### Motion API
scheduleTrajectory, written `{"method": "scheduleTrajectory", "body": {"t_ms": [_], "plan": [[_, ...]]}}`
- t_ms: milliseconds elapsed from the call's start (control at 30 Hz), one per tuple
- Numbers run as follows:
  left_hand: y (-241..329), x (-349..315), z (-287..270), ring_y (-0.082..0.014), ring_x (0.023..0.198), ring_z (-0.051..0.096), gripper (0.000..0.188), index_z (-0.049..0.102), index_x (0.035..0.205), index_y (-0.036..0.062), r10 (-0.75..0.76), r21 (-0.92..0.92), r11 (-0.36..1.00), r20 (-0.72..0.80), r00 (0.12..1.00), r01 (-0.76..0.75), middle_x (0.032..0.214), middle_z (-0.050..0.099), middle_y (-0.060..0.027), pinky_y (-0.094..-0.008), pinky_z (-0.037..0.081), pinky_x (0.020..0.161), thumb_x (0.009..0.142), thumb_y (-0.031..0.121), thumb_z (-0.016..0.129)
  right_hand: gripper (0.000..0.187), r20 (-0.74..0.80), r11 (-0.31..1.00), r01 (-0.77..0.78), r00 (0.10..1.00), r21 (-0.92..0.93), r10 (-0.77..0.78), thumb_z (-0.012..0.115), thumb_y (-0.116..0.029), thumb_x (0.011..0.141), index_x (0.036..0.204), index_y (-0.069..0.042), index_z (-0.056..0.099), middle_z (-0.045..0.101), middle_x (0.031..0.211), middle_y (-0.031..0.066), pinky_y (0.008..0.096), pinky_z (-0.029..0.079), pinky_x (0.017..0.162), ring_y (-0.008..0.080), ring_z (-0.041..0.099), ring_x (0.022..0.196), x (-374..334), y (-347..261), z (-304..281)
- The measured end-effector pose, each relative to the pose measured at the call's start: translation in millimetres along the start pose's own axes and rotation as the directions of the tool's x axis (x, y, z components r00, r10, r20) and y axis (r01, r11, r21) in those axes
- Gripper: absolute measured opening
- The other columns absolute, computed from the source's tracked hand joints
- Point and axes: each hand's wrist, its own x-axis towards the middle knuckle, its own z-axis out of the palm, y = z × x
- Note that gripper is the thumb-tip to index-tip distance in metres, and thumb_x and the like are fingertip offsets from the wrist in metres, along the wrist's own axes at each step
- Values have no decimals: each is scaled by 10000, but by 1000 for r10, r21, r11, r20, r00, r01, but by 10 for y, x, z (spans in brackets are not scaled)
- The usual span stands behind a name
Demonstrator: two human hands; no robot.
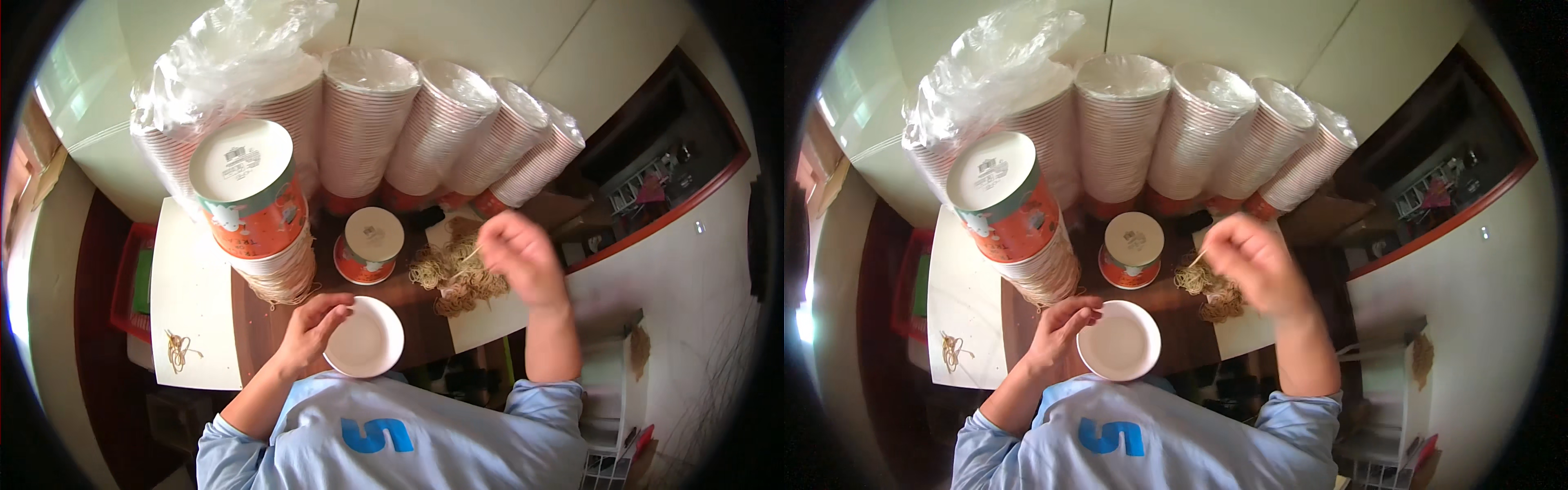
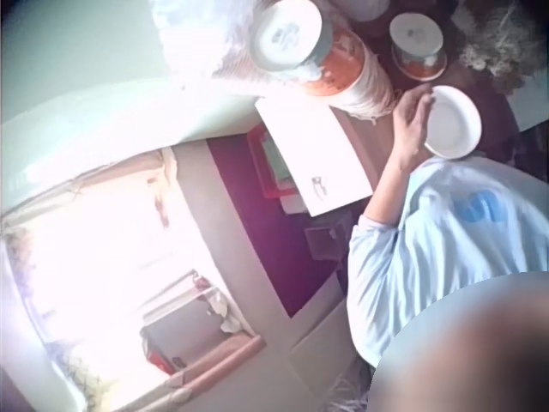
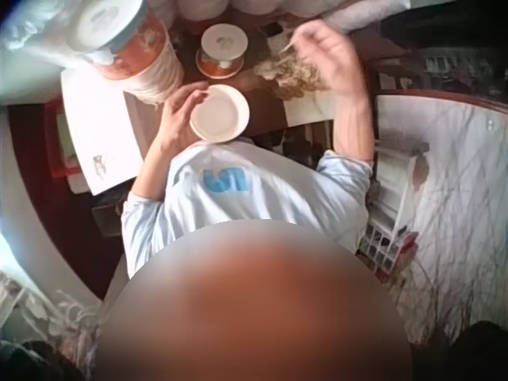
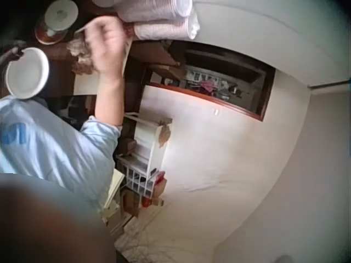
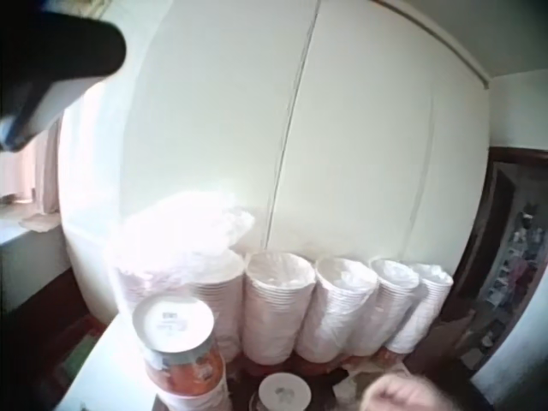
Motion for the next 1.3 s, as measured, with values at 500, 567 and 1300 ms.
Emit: {"method": "scheduleTrajectory", "body": {"t_ms": [500, 567, 1300], "plan": [[-60, -68, 69, -86, 742, 578, 362, 521, 1195, -23, -385, -224, 856, 326, 863, 466, 946, 636, -74, -211, 474, 675, 887, 148, 602, 131, 256, 907, -356, 920, 223, 298, 532, -170, 928, 912, -41, 545, 522, 777, -45, 187, 393, 645, 33, 461, 706, -261, 1018, 679], [-66, -79, 130, -60, 712, 546, 394, 532, 1200, 14, -269, -128, 944, 235, 934, 304, 853, 605, -18, -200, 449, 649, 850, 148, 654, 127, 287, 883, -391, 904, 260, 316, 534, -170, 927, 909, -45, 547, 519, 771, -47, 189, 394, 644, 33, 459, 703, -297, 1042, 714], [262, -290, 119, -104, 728, 603, 151, 687, 935, 19, -355, 403, 882, 230, 906, 243, 786, 670, -68, -269, 494, 692, 860, 131, 616, 607, 548, 982, -154, 834, 112, 69, 626, -50, 760, 1314, -5, 383, 488, 1263, 110, 347, 367, 992, 196, 469, 1176, -478, 1209, 1087]]}}
